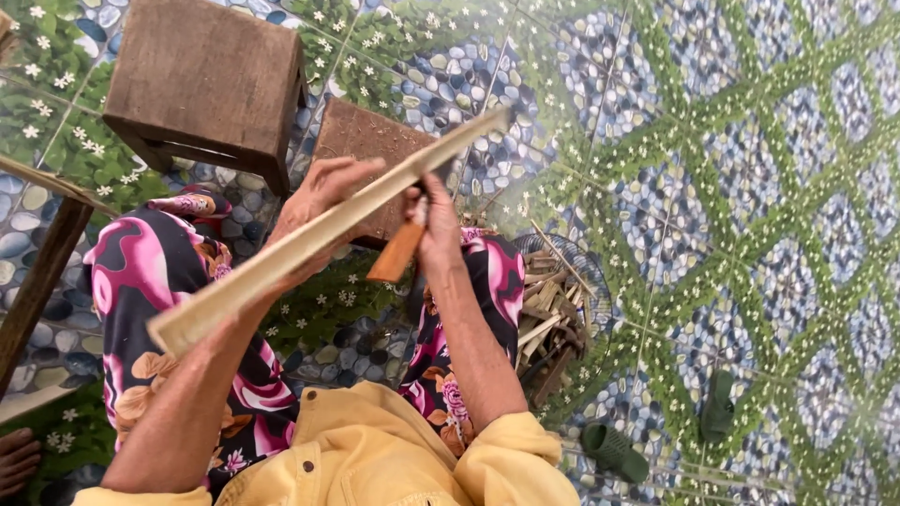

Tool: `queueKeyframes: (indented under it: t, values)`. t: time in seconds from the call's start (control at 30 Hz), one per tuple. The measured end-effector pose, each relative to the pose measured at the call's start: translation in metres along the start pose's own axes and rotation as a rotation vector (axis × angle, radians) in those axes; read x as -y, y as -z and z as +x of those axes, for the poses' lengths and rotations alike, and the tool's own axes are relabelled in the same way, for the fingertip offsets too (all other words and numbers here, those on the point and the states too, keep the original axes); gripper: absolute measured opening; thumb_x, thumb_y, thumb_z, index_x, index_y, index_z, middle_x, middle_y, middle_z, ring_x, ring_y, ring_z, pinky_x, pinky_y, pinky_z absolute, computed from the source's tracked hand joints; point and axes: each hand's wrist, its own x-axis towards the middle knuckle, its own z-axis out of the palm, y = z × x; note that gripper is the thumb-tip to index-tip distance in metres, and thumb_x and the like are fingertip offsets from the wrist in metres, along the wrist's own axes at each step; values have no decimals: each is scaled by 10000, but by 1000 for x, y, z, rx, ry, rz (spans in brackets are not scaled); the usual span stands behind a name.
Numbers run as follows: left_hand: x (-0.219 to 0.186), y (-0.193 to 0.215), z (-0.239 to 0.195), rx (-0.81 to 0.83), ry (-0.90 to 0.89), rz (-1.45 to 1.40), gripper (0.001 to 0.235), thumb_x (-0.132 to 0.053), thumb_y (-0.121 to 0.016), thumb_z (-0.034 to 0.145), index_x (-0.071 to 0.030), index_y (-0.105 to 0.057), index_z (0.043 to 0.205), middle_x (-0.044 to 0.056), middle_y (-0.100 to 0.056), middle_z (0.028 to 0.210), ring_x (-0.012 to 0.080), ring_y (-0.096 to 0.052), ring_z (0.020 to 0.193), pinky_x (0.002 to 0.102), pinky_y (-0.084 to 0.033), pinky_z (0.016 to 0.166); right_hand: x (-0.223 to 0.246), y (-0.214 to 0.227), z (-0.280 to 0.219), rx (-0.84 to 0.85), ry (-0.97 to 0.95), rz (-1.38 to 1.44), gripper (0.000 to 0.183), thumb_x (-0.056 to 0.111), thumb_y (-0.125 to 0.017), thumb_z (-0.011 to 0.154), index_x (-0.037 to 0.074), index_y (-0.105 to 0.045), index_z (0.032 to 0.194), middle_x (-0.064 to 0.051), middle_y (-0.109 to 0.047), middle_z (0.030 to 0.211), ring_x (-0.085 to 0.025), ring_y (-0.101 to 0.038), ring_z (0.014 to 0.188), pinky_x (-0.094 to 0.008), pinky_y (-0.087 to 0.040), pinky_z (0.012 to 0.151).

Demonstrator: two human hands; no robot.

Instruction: The person uses a knife to shave and shape a long piece of bamboo, repeatedly rotating it to smooth the surface. The person works over a wooden block placed on the floor.

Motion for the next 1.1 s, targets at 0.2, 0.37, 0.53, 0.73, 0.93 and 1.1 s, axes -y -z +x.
queueKeyframes:
  t: [0.2,0.37,0.53,0.73,0.93,1.1]
  values:
    - [-11,26,-2,80,-39,-1,313,-308,-787,895,-105,-747,1131,208,-621,1378,366,-579,1348,452,-465,1091,-35,4,18,139,-233,47,213,229,-818,929,85,-674,992,-37,-727,920,-88,-679,630,-170,-529,439]
    - [-32,47,3,-372,4,-109,127,-51,-764,993,21,-691,1069,226,-686,1113,331,-690,1102,384,-512,1016,-49,-4,-5,298,-337,-150,353,304,-681,1010,37,-677,1241,-32,-716,929,9,-546,586,-151,-478,436]
    - [2,81,-13,-486,2,82,140,-47,-806,1041,43,-701,1063,187,-713,1001,262,-695,921,353,-548,867,-63,30,12,178,-265,-235,319,279,-627,1032,11,-652,1203,-124,-725,920,-95,-563,555,-254,-499,420]
    - [-9,88,-13,-477,77,-19,126,-32,-755,1058,43,-664,1103,197,-716,1018,265,-712,1012,385,-582,895,-42,12,-8,174,-122,-369,123,219,-599,1033,147,-542,1115,-167,-740,905,-197,-669,563,-323,-552,399]
    - [-23,91,-10,-458,52,-27,225,-166,-705,1078,19,-609,1162,206,-693,1085,281,-693,1045,401,-568,938,-53,11,5,277,-229,-385,162,264,-685,999,151,-634,1104,-126,-647,714,-209,-625,488,-350,-553,364]
    - [-26,105,-15,-550,-5,-19,231,-178,-755,1087,22,-664,1156,158,-654,1091,225,-654,1041,376,-550,956,-40,-23,-25,289,-182,-441,102,237,-615,1023,138,-599,1045,-93,-578,663,-173,-551,419,-327,-475,302]
